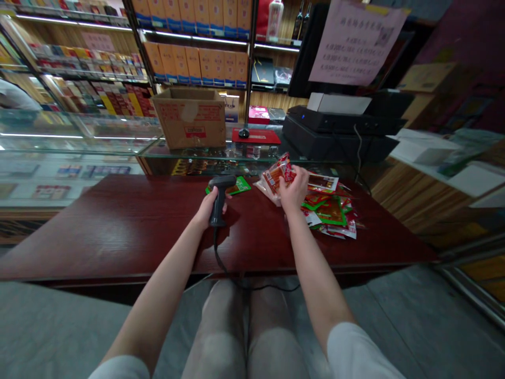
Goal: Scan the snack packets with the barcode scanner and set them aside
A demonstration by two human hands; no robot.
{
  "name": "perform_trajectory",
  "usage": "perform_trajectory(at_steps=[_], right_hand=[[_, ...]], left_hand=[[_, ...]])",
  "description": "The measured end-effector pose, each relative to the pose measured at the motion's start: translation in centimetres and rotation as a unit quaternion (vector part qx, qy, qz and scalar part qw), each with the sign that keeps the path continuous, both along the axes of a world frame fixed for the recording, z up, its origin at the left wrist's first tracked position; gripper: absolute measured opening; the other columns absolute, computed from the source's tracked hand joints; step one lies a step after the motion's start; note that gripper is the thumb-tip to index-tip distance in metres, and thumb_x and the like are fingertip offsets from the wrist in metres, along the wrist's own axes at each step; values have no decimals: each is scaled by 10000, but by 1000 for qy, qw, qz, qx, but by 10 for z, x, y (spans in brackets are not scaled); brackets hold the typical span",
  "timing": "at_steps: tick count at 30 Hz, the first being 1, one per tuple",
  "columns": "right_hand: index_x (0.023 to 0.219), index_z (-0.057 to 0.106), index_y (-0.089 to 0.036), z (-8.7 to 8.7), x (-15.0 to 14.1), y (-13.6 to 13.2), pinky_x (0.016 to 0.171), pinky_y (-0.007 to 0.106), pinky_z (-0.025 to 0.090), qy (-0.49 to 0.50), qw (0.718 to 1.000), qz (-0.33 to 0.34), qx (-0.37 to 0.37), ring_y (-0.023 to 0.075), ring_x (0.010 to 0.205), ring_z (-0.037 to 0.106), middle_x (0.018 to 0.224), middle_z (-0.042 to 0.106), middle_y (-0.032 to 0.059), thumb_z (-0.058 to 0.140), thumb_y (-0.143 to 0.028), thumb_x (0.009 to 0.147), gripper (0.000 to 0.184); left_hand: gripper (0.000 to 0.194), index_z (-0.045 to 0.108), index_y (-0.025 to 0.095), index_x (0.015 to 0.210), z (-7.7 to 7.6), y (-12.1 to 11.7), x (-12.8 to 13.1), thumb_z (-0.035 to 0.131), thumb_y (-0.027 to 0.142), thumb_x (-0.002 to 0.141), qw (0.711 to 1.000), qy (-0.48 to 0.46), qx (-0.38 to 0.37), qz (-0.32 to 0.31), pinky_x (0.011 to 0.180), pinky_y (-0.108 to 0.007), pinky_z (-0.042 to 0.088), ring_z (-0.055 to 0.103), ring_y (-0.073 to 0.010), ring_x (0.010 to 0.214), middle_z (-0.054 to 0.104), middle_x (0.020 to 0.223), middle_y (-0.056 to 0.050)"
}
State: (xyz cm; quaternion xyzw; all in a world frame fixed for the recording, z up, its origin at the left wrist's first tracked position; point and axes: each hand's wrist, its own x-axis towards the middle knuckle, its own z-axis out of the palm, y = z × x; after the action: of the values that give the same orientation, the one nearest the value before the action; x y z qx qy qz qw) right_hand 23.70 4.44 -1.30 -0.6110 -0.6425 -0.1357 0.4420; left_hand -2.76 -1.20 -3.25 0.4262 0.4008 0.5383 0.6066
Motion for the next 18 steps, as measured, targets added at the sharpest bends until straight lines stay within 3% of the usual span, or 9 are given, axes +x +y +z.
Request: perform_trajectory(at_steps=[3, 6, 9, 13, 16, 18], right_hand=[[1357, 523, -157, 25, 12, 18, 1084, 542, 335, -34, 998, -34, -44, 341, 1301, 441, 1384, 492, 211, 497, -295, 937, 442], [1285, 588, -117, 39, 23, 35, 1089, 686, 215, -66, 987, -77, -121, 400, 1358, 369, 1394, 504, 234, 555, -254, 895, 415], [1270, 617, -119, 36, 26, 38, 1120, 703, 134, -129, 983, -42, -121, 377, 1386, 360, 1446, 490, 231, 525, -166, 891, 392], [1171, 689, -196, 18, 18, 29, 1194, 588, 150, -196, 960, 82, -182, 267, 1232, 554, 1308, 645, 121, 424, -203, 977, 329], [1141, 701, -168, 13, 12, 27, 1186, 578, 193, -189, 951, 68, -236, 271, 1176, 605, 1226, 690, 130, 399, -247, 1003, 342], [1128, 700, -143, 17, 4, 30, 1197, 601, 146, -186, 957, 49, -218, 285, 1177, 606, 1205, 690, 148, 427, -220, 985, 318]], left_hand=[[595, 651, 122, 862, 1, 5, -8, 441, 674, 933, 997, -34, -23, 72, 443, -204, 402, 504, -104, 431, 545, 491, -11], [515, 629, 143, 877, 2, 9, -15, 432, 609, 968, 987, -91, -32, 129, 445, -203, 420, 493, -91, 445, 594, 584, -12], [455, 618, 150, 896, 4, 11, -18, 455, 566, 978, 981, -125, -26, 149, 447, -201, 436, 493, -76, 462, 650, 710, -22], [515, 629, 128, 856, 5, 10, -15, 375, 548, 1011, 987, -100, -50, 115, 439, -191, 430, 489, -83, 434, 583, 584, -14], [515, 634, 123, 836, 5, 9, -12, 351, 509, 1026, 988, -81, -60, 113, 435, -190, 433, 494, -90, 422, 571, 540, -17], [532, 637, 121, 825, 5, 9, -11, 347, 521, 1023, 989, -69, -66, 112, 435, -188, 431, 498, -95, 418, 563, 511, -21]])
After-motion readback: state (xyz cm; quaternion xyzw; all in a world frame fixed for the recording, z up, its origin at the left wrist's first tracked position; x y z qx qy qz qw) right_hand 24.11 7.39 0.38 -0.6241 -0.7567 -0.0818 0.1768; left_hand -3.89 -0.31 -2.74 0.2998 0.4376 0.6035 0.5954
